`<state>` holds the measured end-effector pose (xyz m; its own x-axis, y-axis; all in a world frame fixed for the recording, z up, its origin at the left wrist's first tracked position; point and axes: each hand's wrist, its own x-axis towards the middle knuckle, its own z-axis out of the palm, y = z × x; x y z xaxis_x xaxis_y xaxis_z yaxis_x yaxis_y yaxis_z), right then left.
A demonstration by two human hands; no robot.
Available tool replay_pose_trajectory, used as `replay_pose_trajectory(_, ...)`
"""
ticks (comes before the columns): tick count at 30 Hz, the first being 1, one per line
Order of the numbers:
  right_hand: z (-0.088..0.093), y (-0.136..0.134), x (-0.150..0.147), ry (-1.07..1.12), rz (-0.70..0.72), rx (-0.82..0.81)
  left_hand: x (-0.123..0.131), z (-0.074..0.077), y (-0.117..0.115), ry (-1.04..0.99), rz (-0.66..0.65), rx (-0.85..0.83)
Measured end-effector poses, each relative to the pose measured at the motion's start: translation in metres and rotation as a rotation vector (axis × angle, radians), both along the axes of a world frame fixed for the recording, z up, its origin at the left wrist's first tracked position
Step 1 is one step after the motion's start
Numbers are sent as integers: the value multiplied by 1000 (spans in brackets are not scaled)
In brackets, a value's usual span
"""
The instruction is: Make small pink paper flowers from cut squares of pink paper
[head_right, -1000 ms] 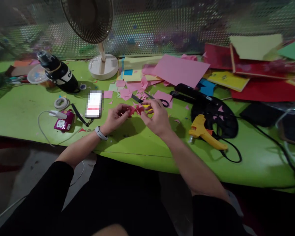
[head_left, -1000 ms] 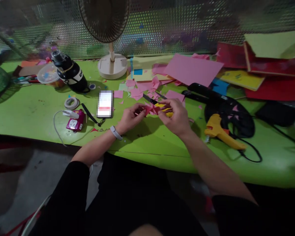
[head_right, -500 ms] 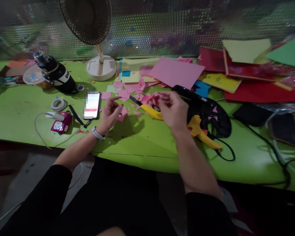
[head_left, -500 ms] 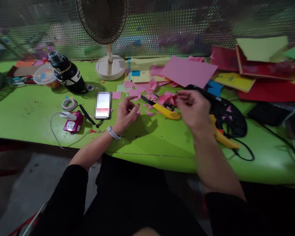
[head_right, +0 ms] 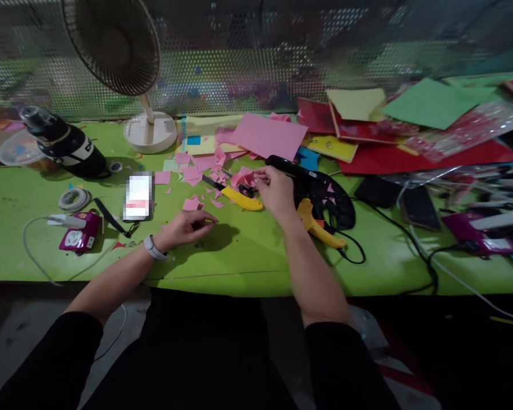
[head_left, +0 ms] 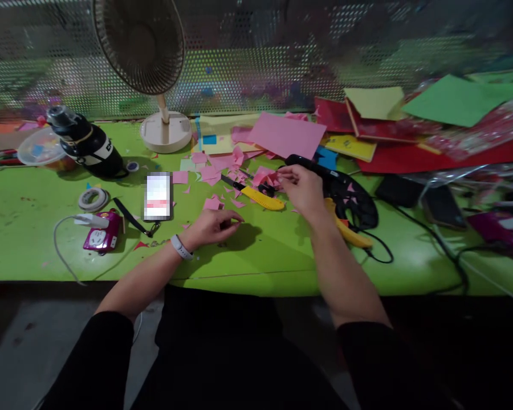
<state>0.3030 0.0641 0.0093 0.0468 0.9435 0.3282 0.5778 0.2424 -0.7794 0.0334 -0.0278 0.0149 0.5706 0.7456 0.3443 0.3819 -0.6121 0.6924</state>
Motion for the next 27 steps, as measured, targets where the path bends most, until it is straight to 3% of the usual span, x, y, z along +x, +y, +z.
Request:
replay_pose_trajectory(5,-9,4,-3,6,-2,-24,1,0,0,152,-158,54)
replay_pose_trajectory(12,-8,6,-22,26,28,-180,2,-6,-1,256,-152,78)
replay_pose_trajectory(16,1,17,-41,-12,73,-159,3,-7,-2,283,-172,96)
replay_pose_trajectory(23,4,65,-96,-110,89,-132,6,-10,-2,324,-174,124)
replay_pose_trajectory(27,7,66,-109,-148,110,-85,6,-9,-2,331,-191,144)
